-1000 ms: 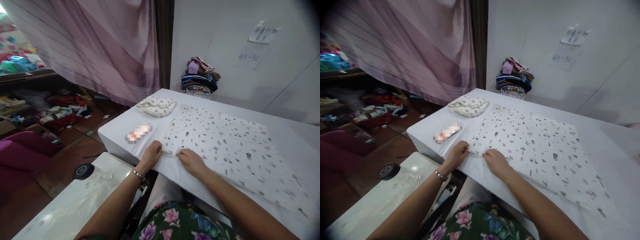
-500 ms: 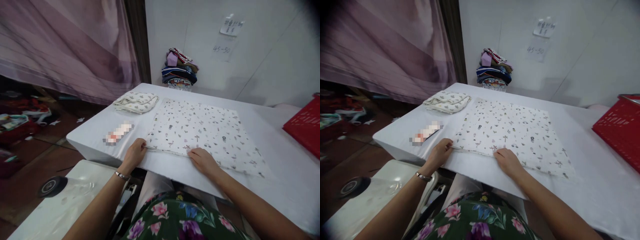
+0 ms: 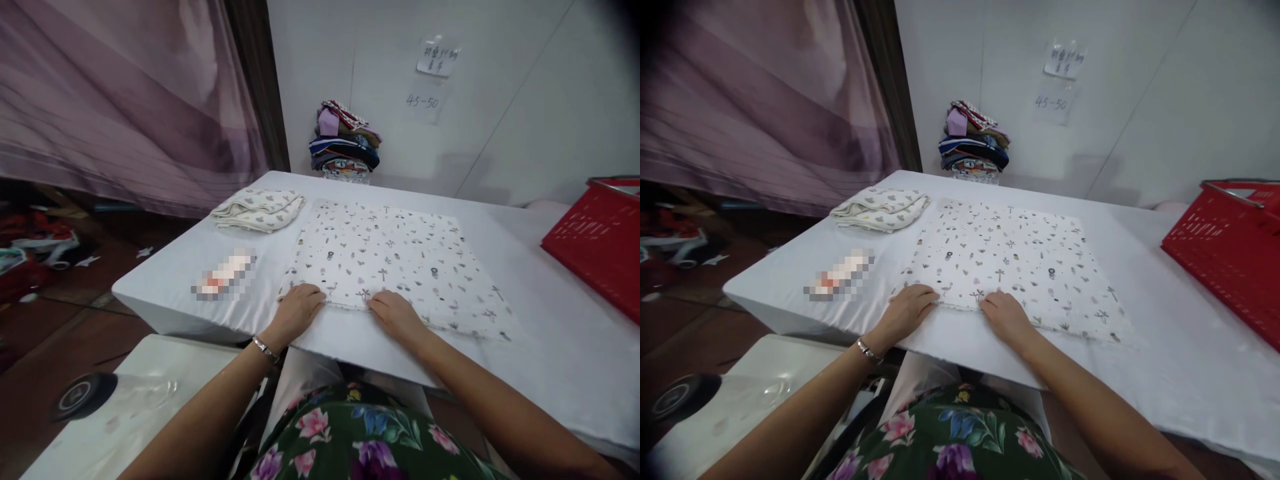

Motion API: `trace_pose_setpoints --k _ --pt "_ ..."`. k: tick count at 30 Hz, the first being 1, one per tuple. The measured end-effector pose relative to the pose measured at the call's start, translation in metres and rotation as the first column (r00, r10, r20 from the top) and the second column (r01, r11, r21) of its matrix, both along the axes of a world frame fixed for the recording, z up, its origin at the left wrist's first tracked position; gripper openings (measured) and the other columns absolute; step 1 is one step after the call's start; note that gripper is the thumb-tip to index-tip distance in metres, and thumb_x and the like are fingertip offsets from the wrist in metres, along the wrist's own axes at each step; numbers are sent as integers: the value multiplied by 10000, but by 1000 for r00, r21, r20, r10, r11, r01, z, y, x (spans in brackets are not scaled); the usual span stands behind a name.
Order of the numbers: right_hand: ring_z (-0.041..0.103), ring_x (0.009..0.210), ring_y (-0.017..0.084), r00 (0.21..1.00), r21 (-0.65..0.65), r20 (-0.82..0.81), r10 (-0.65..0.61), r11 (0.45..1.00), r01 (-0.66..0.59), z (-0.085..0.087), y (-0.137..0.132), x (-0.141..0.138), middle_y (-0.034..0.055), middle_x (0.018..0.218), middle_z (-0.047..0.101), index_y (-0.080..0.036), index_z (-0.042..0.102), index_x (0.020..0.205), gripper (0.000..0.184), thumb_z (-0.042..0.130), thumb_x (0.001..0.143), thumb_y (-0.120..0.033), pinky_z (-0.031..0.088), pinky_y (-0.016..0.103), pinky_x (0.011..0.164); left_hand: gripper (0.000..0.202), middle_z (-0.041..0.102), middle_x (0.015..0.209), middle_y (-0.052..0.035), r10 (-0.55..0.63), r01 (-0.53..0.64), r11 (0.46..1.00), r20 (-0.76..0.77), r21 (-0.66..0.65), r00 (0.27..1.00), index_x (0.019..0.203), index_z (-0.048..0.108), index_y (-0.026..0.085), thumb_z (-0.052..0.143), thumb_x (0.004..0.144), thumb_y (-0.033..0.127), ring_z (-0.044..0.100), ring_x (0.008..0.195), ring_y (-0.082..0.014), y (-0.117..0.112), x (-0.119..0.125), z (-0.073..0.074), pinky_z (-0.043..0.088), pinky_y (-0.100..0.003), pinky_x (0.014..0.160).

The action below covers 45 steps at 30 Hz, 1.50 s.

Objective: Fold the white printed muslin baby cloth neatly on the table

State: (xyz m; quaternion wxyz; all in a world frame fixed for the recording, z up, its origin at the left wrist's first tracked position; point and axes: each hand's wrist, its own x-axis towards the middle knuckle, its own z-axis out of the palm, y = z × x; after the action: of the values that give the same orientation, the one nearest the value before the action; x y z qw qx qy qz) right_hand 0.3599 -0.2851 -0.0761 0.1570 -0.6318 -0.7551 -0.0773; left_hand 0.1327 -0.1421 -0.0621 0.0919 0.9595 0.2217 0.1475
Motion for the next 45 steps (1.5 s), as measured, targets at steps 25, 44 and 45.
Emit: trace_pose_setpoints --k 25,44,45 --pt "501 818 182 999 101 18 42 994 -43 -9 1 1 76 919 615 -158 627 992 265 373 916 -157 390 301 704 218 615 945 -63 -38 42 981 -22 189 999 999 589 216 413 876 181 535 895 -191 6 -9 -1 404 -341 779" --pt "522 902 206 1000 88 26 -4 996 2 -11 -15 11 106 1011 611 -153 590 1105 300 368 904 -144 422 332 746 203 612 933 -51 -153 154 971 -21 183 988 949 605 209 418 873 182 527 902 -195 -5 19 -7 415 -350 787" --pt "524 903 203 1000 100 24 -5 995 2 -12 -20 16 108 1008 613 -156 595 1094 298 369 901 -138 425 334 749 210 611 934 -55 -157 156 973 -11 172 988 954 604 207 412 875 180 527 900 -194 -5 19 -8 416 -348 784"
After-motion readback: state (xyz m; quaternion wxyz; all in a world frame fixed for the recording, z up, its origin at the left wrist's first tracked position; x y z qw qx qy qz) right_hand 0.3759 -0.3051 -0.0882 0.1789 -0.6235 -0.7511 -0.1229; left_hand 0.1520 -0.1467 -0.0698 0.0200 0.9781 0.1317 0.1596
